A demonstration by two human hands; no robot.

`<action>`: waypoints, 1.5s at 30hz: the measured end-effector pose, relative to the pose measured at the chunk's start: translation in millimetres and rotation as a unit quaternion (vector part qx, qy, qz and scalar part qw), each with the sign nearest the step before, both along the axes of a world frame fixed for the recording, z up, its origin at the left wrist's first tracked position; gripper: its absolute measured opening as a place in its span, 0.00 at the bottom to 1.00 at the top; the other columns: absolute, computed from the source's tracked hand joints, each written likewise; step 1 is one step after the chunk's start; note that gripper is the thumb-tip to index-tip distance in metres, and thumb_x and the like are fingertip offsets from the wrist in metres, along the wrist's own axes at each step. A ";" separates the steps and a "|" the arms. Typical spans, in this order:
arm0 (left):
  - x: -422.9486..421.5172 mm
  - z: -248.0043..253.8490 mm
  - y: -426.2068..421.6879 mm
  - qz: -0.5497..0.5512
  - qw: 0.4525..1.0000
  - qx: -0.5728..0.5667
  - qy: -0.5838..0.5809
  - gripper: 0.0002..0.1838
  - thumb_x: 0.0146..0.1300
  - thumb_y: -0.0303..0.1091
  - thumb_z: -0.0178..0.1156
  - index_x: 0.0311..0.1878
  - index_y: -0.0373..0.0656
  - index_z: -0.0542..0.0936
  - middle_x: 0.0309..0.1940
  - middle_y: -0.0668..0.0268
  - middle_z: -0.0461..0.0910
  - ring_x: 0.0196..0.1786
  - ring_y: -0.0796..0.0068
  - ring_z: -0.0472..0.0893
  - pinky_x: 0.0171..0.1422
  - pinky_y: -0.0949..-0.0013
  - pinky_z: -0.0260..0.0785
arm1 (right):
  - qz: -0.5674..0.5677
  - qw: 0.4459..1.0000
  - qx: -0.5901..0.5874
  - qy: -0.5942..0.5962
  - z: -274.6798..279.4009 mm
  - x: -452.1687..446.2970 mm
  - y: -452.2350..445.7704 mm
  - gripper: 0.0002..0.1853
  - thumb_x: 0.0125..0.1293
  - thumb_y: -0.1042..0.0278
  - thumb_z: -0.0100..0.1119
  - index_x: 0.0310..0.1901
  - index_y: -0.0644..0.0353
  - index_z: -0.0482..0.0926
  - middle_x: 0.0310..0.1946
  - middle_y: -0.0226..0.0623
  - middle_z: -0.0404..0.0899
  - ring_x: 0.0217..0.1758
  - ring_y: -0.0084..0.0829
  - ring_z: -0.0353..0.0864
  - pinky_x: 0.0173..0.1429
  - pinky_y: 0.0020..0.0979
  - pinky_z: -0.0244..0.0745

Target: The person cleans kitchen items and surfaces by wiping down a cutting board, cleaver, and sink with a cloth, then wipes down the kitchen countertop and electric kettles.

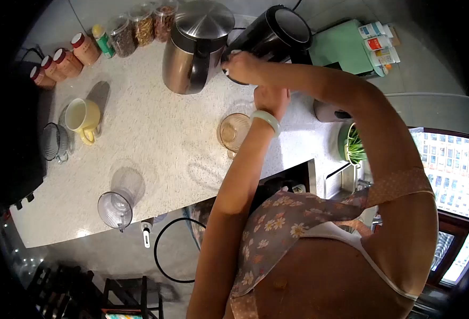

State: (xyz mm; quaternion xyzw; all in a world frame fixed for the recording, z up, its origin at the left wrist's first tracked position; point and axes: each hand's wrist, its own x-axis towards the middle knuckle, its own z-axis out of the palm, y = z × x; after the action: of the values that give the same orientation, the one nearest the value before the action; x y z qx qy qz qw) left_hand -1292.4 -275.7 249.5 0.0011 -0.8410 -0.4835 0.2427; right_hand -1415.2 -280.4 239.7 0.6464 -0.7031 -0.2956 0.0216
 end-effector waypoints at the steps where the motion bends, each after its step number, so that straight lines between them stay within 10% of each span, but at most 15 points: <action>1: 1.3 2.0 -1.3 0.018 0.999 0.001 0.032 0.10 0.62 0.39 0.56 0.37 0.42 0.77 0.31 0.52 0.80 0.33 0.51 0.81 0.34 0.55 0.75 | 0.001 1.000 0.013 -0.010 -5.5 5.0 -5.8 0.09 0.52 0.70 0.56 0.36 0.55 0.80 0.33 0.35 0.79 0.41 0.38 0.81 0.39 0.37 0.77; 5: 1.2 19.0 -12.8 -0.050 0.996 0.029 -0.064 0.13 0.63 0.41 0.56 0.40 0.39 0.75 0.30 0.51 0.80 0.33 0.52 0.82 0.35 0.55 0.76 | -0.190 0.976 -0.029 -0.106 48.7 2.5 -15.4 0.06 0.51 0.71 0.57 0.31 0.55 0.82 0.31 0.35 0.80 0.37 0.38 0.82 0.38 0.36 0.77; 8: 2.9 27.4 -14.1 -0.065 0.992 0.041 -0.100 0.16 0.63 0.43 0.56 0.42 0.38 0.73 0.29 0.50 0.80 0.33 0.51 0.82 0.35 0.55 0.76 | -0.001 0.998 -0.057 0.001 119.2 -31.6 -13.9 0.05 0.52 0.73 0.56 0.29 0.58 0.81 0.29 0.38 0.80 0.34 0.40 0.82 0.35 0.38 0.77; 14: 0.9 18.7 -9.7 -0.048 0.997 0.035 -0.050 0.17 0.62 0.44 0.57 0.42 0.38 0.73 0.28 0.49 0.79 0.31 0.50 0.81 0.33 0.53 0.75 | 0.026 0.996 -0.057 0.060 83.7 -26.8 -22.3 0.03 0.50 0.74 0.56 0.24 0.60 0.80 0.22 0.43 0.79 0.29 0.43 0.82 0.30 0.39 0.78; 19: 2.2 16.5 -8.0 -0.033 0.999 0.040 -0.015 0.18 0.63 0.46 0.55 0.42 0.38 0.73 0.26 0.48 0.79 0.30 0.48 0.80 0.33 0.51 0.74 | -0.221 0.969 0.046 -0.099 83.8 20.7 -13.0 0.10 0.56 0.69 0.51 0.37 0.57 0.81 0.33 0.40 0.83 0.37 0.42 0.83 0.40 0.39 0.78; 23: -0.9 26.9 -12.3 -0.048 0.993 -0.009 -0.106 0.19 0.63 0.49 0.56 0.39 0.40 0.72 0.30 0.50 0.81 0.31 0.48 0.82 0.33 0.53 0.75 | -0.132 0.987 -0.062 -0.060 181.4 -4.6 -7.3 0.12 0.57 0.75 0.51 0.43 0.58 0.79 0.47 0.40 0.79 0.51 0.39 0.79 0.53 0.37 0.75; 26: 1.3 32.3 -13.3 -0.051 0.992 -0.012 -0.115 0.19 0.63 0.49 0.55 0.40 0.40 0.72 0.31 0.50 0.81 0.32 0.48 0.82 0.35 0.53 0.75 | -0.248 0.952 -0.141 -0.112 172.8 -52.3 -9.2 0.09 0.52 0.68 0.57 0.35 0.56 0.83 0.46 0.43 0.78 0.57 0.40 0.72 0.59 0.32 0.66; 29: 1.8 36.0 -14.9 -0.045 0.991 -0.032 -0.119 0.19 0.63 0.48 0.55 0.40 0.39 0.72 0.32 0.50 0.81 0.33 0.47 0.82 0.36 0.52 0.75 | -0.042 0.928 -0.354 -0.110 154.9 -40.4 22.7 0.13 0.58 0.78 0.50 0.43 0.60 0.79 0.51 0.40 0.78 0.54 0.38 0.78 0.57 0.35 0.73; 33: -0.1 31.1 -11.4 -0.044 0.991 -0.042 -0.122 0.21 0.64 0.49 0.54 0.45 0.37 0.73 0.33 0.48 0.80 0.33 0.45 0.81 0.37 0.51 0.74 | 0.067 0.950 -0.293 -0.081 154.2 9.4 45.3 0.10 0.60 0.74 0.52 0.43 0.57 0.79 0.49 0.33 0.78 0.53 0.38 0.78 0.53 0.34 0.74; 36: -2.5 28.8 -10.7 -0.047 0.992 -0.042 -0.108 0.24 0.65 0.50 0.53 0.47 0.35 0.72 0.32 0.46 0.80 0.33 0.43 0.80 0.36 0.50 0.74 | 0.007 0.924 -0.307 -0.230 160.2 -23.1 50.0 0.17 0.54 0.85 0.48 0.43 0.60 0.80 0.52 0.35 0.78 0.64 0.37 0.70 0.66 0.38 0.67; 45: -3.4 19.9 -11.5 -0.020 0.996 -0.067 -0.063 0.23 0.65 0.50 0.53 0.42 0.34 0.72 0.26 0.47 0.79 0.30 0.43 0.80 0.34 0.50 0.72 | -0.178 0.867 -0.447 -0.127 139.0 -93.9 84.3 0.24 0.59 0.81 0.44 0.53 0.46 0.78 0.54 0.32 0.77 0.54 0.41 0.78 0.59 0.34 0.71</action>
State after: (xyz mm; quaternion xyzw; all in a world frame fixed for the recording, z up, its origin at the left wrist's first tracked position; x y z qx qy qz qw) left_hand -1295.8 -287.2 269.4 -0.0021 -0.8851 -0.4295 0.1793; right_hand -1509.1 -196.1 378.6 0.4634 -0.8598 0.1363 0.1656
